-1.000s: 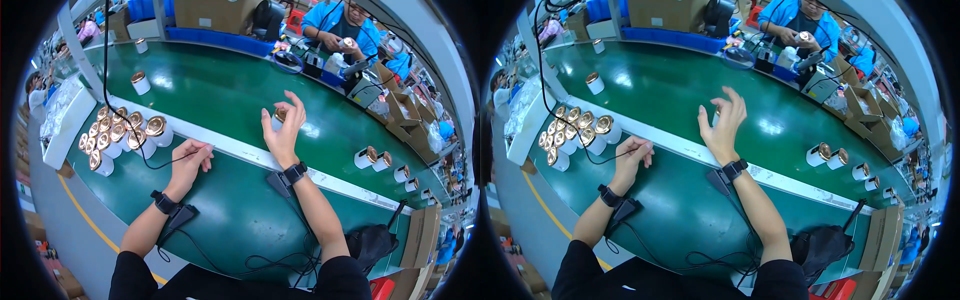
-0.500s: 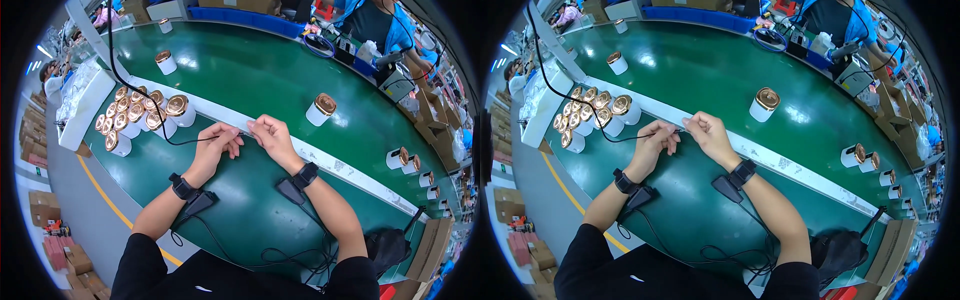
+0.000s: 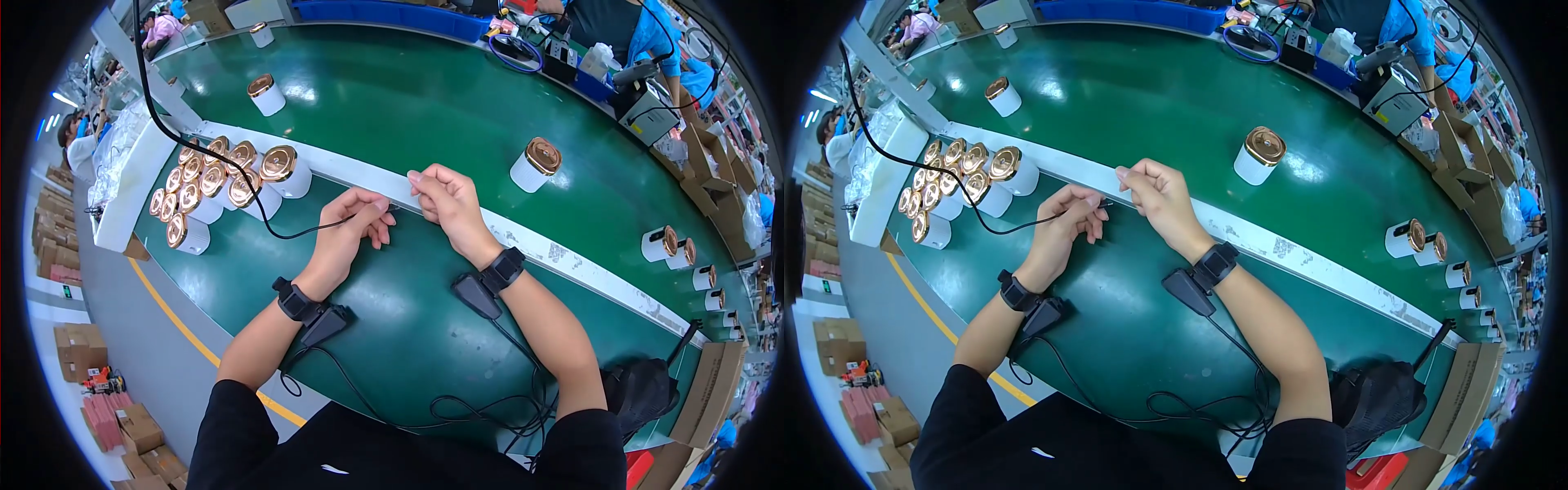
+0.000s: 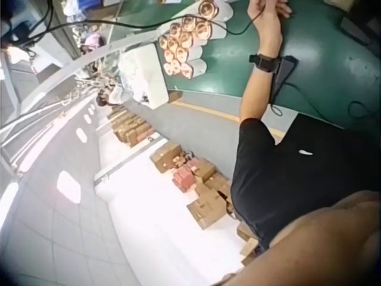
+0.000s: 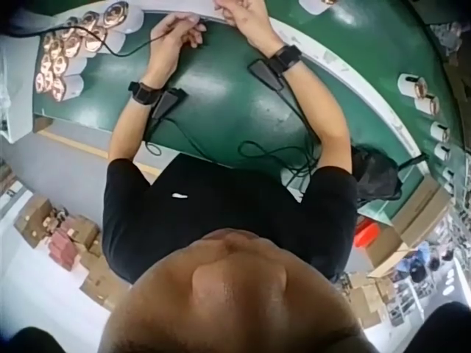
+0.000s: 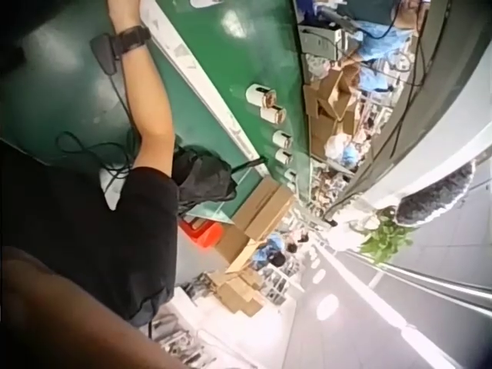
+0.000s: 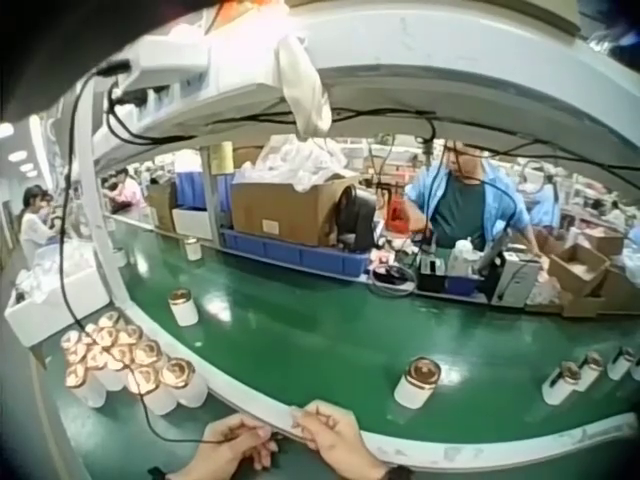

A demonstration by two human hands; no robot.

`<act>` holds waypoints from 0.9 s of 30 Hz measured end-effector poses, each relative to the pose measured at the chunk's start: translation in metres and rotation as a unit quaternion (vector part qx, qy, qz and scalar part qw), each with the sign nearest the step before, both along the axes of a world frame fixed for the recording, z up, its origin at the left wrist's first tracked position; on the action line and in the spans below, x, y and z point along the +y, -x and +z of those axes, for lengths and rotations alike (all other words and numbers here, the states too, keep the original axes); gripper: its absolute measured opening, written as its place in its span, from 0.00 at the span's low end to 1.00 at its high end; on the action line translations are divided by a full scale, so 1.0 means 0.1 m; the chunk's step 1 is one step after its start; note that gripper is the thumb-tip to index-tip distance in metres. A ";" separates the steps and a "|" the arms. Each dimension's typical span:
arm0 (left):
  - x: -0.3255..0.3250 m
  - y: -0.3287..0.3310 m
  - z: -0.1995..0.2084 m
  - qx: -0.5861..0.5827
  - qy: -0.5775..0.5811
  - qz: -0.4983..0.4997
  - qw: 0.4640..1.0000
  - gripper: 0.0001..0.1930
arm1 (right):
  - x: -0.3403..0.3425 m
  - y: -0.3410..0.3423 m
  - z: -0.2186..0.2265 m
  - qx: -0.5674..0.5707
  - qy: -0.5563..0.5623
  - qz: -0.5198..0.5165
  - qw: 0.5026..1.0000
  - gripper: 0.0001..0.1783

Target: The person picks up a white and gold electronic device, inserts a black cable into its port, and places it back on the table, repeating this process for several units.

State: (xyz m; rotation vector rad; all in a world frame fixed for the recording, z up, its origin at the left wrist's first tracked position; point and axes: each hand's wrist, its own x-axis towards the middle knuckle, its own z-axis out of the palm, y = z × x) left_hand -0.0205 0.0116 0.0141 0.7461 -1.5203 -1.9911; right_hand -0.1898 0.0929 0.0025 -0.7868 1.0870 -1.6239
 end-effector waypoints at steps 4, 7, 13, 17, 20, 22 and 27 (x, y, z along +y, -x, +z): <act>0.05 0.00 0.01 -0.013 0.001 -0.004 1.000 0.07 | 0.02 0.04 0.03 -0.001 0.004 -0.004 1.000 0.15; 0.05 -0.01 0.00 -0.021 -0.007 -0.010 1.000 0.07 | -0.03 0.16 0.17 0.047 -0.059 0.013 0.997 0.17; -0.03 0.00 0.00 -0.017 0.005 -0.028 0.999 0.07 | 0.17 0.54 0.40 0.445 -0.161 0.054 0.879 0.22; -0.01 -0.01 0.00 -0.018 0.015 -0.041 0.999 0.06 | 0.30 0.72 0.43 0.563 -0.218 0.128 0.787 0.28; 0.00 0.00 -0.02 -0.023 0.014 -0.045 0.999 0.06 | 0.27 0.78 0.46 0.574 -0.251 0.134 0.768 0.32; 0.01 -0.02 -0.03 -0.026 0.010 -0.049 0.998 0.07 | 0.27 0.79 0.47 0.580 -0.267 0.136 0.758 0.32; 0.01 -0.03 -0.02 -0.028 0.003 -0.054 0.998 0.07 | 0.29 0.79 0.52 0.579 -0.320 0.147 0.736 0.32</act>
